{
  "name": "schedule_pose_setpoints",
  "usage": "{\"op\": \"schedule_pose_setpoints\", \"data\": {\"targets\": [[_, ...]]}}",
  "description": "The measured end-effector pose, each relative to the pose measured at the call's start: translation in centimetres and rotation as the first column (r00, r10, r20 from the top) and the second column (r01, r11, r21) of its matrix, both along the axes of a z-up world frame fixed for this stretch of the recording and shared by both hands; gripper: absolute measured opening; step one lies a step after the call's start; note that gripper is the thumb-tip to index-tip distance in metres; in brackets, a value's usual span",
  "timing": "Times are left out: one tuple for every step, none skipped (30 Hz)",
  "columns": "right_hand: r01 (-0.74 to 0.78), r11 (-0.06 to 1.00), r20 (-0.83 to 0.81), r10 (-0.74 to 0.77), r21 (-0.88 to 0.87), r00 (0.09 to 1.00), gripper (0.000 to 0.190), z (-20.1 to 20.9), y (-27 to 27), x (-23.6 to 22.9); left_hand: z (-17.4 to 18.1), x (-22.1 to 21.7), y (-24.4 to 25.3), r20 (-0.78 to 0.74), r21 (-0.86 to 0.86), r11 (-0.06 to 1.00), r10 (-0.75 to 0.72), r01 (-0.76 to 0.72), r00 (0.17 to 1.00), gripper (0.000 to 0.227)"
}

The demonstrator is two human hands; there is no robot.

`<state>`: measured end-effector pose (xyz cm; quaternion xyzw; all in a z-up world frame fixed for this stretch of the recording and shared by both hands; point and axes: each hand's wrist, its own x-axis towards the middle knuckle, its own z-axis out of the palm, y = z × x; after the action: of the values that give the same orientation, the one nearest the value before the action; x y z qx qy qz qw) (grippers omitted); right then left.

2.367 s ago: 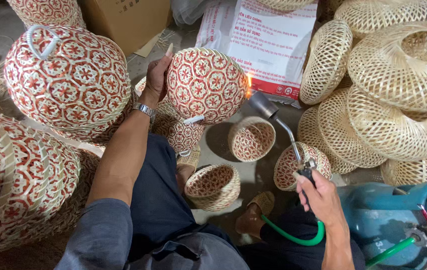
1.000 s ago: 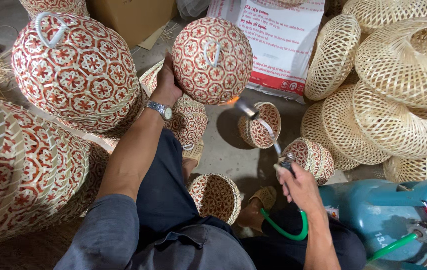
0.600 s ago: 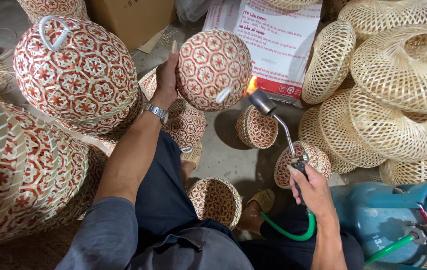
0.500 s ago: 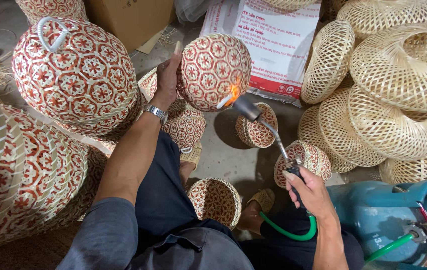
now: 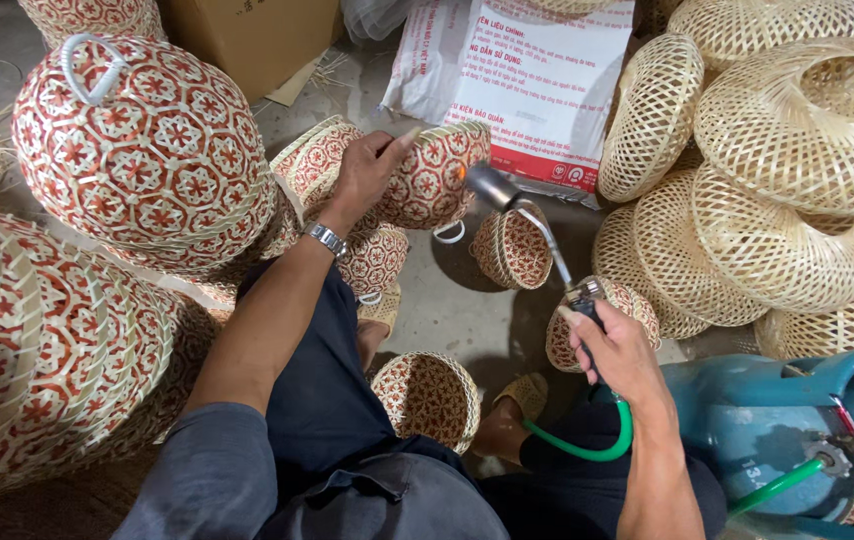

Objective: The person sits on the floor and uses a handheld blowtorch to apply flame to the surface of woven baskets. They rotate each basket to treat different areas and then place it aside before picking up another one from a nearby pile.

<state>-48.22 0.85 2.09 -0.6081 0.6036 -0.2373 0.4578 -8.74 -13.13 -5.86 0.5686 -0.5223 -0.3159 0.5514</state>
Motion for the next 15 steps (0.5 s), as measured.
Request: {"op": "schedule_pose_setpoints", "data": {"targets": [[-0.012, 1.000, -0.011, 0.012, 0.021, 1.000, 0.028, -0.1, 0.2, 0.2, -0.4, -0.2, -0.2, 0.015, -0.025, 0.999, 0.029, -0.028, 0.999, 0.044], [-0.023, 0.999, -0.022, 0.024, 0.042, 0.999, 0.030, -0.3, 0.3, 0.4, -1.0, -0.3, -0.4, 0.028, -0.050, 0.997, 0.057, -0.056, 0.998, 0.045], [-0.016, 1.000, -0.055, 0.017, 0.012, 0.998, 0.030, -0.6, 0.4, 0.6, -1.6, -0.1, -0.6, 0.012, -0.047, 0.997, 0.068, -0.067, 0.998, 0.042], [-0.010, 1.000, -0.090, 0.008, -0.019, 0.996, 0.030, -0.9, 0.4, 0.7, -2.2, 0.0, -0.8, -0.006, -0.045, 0.996, 0.079, -0.079, 0.997, 0.040], [-0.005, 0.999, -0.124, -0.001, -0.051, 0.992, 0.030, -1.0, 0.5, 0.9, -2.8, 0.2, -1.0, -0.025, -0.043, 0.995, 0.089, -0.090, 0.996, 0.038], [-0.002, 0.999, -0.102, -0.002, -0.034, 0.995, 0.030, -1.1, 0.6, 1.0, -3.2, 0.2, -1.3, -0.133, -0.023, 0.998, 0.057, -0.060, 0.990, 0.032], [0.001, 1.000, -0.080, -0.003, -0.017, 0.997, 0.031, -1.0, 0.9, 1.1, -3.7, 0.0, -1.5, -0.240, -0.005, 1.000, 0.026, -0.028, 0.970, 0.027], [0.004, 1.000, -0.058, -0.004, 0.001, 0.998, 0.032, -1.0, 1.0, 1.3, -4.1, 0.0, -1.7, -0.344, 0.009, 1.000, -0.001, 0.004, 0.939, 0.023], [0.000, 1.000, -0.084, 0.000, -0.003, 0.996, 0.030, -0.8, 1.0, 1.6, -4.5, 0.0, -1.8, -0.421, -0.014, 0.999, -0.048, 0.046, 0.906, 0.021], [-0.001, 1.000, -0.110, 0.001, -0.006, 0.994, 0.029, -0.5, 1.0, 1.8, -4.9, -0.2, -1.9, -0.493, -0.040, 0.995, -0.097, 0.089, 0.865, 0.019], [-0.003, 1.000, -0.136, 0.001, -0.010, 0.991, 0.028, -0.3, 0.9, 2.1, -5.2, -0.3, -2.0, -0.560, -0.068, 0.989, -0.145, 0.129, 0.816, 0.018], [0.003, 0.999, -0.114, -0.007, -0.043, 0.993, 0.026, -0.2, 0.6, 2.5, -5.5, -0.4, -2.0, -0.519, -0.067, 0.990, -0.140, 0.123, 0.843, 0.019], [0.008, 0.997, -0.093, -0.016, -0.076, 0.996, 0.025, -0.2, 0.3, 3.0, -5.7, -0.8, -1.9, -0.478, -0.066, 0.991, -0.135, 0.117, 0.868, 0.020], [0.012, 0.994, -0.072, -0.021, -0.111, 0.997, 0.024, 0.0, 0.1, 3.2, -5.9, -1.1, -1.9, -0.436, -0.068, 0.992, -0.128, 0.109, 0.891, 0.022], [-0.006, 0.996, -0.059, 0.001, -0.090, 0.998, 0.027, 0.0, 0.0, 3.4, -6.0, -1.5, -1.9, -0.438, -0.071, 0.992, -0.128, 0.107, 0.890, 0.022]]}}
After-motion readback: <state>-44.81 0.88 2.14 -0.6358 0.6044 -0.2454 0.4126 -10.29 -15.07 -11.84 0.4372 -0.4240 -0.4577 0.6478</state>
